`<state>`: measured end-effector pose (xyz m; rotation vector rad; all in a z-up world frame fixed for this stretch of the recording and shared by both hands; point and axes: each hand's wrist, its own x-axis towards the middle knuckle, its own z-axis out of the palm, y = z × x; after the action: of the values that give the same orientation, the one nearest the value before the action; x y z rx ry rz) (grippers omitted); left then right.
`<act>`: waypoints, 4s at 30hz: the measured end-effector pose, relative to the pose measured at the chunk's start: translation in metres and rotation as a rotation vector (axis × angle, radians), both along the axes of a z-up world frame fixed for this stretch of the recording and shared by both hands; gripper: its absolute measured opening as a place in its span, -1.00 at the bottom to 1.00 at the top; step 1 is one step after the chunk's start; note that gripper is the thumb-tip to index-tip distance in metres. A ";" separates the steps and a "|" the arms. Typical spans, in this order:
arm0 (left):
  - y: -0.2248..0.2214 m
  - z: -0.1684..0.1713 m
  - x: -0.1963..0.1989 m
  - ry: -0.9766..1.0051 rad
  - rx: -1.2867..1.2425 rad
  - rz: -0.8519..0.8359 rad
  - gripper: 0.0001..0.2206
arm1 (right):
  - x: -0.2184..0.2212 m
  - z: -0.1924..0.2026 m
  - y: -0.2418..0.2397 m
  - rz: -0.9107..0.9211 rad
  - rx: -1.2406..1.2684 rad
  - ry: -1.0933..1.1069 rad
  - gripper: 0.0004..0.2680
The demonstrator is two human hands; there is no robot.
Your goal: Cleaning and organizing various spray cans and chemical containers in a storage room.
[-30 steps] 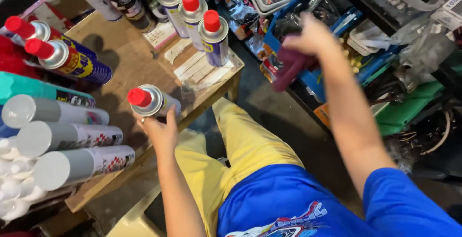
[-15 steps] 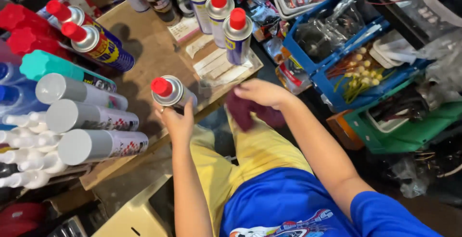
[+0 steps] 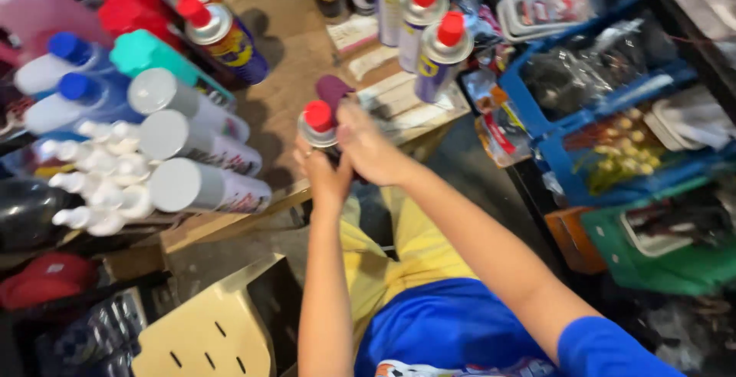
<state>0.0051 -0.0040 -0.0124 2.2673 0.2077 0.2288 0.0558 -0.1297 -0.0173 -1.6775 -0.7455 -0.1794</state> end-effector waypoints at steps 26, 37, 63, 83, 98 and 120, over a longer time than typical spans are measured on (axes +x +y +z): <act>0.002 0.007 -0.005 -0.132 -0.220 -0.033 -0.21 | 0.028 0.086 -0.016 -0.028 -0.398 0.508 -0.44; -0.007 0.031 -0.010 0.014 -0.286 0.035 -0.15 | -0.033 0.062 -0.012 -0.131 -0.361 0.390 -0.32; 0.036 0.001 0.009 -0.041 -0.211 -0.300 -0.12 | 0.023 0.157 0.007 0.171 -0.428 0.607 -0.19; -0.017 0.004 0.000 0.001 -0.256 0.195 -0.18 | -0.081 0.088 0.011 -0.372 -0.547 0.048 -0.48; 0.013 0.035 0.001 -0.219 -0.202 -0.198 -0.11 | -0.044 0.058 -0.027 -0.209 -0.230 -0.011 -0.48; 0.016 0.034 0.009 -0.305 -0.241 -0.163 -0.17 | -0.046 0.068 -0.023 -0.431 -0.641 0.002 -0.59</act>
<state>0.0142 0.0118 0.0211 1.9689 -0.1046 0.4341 0.0098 -0.1532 0.0504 -2.4424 -0.4469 -0.2561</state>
